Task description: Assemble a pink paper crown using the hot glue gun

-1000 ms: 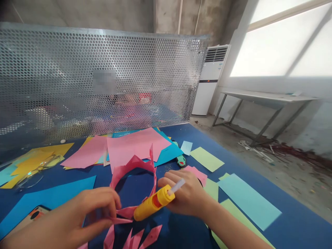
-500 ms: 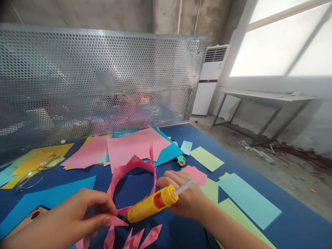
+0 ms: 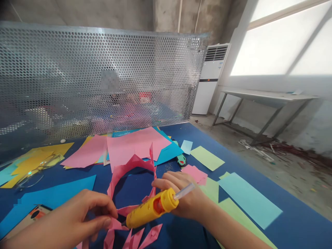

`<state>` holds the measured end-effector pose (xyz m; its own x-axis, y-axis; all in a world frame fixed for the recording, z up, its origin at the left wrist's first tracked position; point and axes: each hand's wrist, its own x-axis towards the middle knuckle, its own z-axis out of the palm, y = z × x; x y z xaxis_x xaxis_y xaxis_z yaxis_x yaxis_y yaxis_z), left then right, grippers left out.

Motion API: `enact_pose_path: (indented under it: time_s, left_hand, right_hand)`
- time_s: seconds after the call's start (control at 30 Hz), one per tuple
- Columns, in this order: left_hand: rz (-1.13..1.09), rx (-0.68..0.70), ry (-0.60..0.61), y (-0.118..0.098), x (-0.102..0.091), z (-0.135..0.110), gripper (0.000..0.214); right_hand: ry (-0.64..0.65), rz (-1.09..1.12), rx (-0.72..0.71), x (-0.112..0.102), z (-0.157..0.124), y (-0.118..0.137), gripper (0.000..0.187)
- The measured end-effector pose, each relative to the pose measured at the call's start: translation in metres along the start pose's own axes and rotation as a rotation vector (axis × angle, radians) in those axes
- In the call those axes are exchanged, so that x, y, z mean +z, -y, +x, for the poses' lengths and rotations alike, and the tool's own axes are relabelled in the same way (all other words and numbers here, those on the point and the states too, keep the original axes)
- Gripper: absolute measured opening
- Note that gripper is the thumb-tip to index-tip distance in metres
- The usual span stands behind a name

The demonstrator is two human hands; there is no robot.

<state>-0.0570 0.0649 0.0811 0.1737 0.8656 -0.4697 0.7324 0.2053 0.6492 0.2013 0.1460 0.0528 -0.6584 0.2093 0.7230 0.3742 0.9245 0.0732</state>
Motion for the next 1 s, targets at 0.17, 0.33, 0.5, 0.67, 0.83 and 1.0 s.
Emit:
enact_pose_path:
  time_s: [0.17,0.33,0.5,0.67,0.83,1.0]
  left_hand:
    - [-0.008,-0.006,0.006,0.003,0.002,0.001,0.03]
    - [-0.03,-0.018,-0.005,0.0,0.0,-0.004,0.036]
    - [-0.013,-0.007,0.003,-0.006,-0.009,-0.009,0.033]
    - [0.033,0.041,-0.003,-0.013,-0.013,-0.008,0.022]
    - [0.091,0.095,-0.037,-0.018,-0.01,-0.009,0.023]
    - [0.117,0.085,-0.058,-0.018,-0.011,-0.01,0.02]
  right_hand:
    - [0.01,0.004,-0.027,-0.001,0.0,0.0,0.013]
    - [0.014,-0.015,-0.04,-0.002,0.0,-0.001,0.017]
    - [-0.005,-0.016,-0.045,-0.002,0.0,-0.005,0.015]
    - [-0.041,0.014,0.005,0.0,-0.002,-0.004,0.007]
    - [-0.039,0.046,0.03,0.004,-0.003,0.0,0.007]
    - [-0.032,0.07,0.015,0.005,-0.004,0.001,0.009]
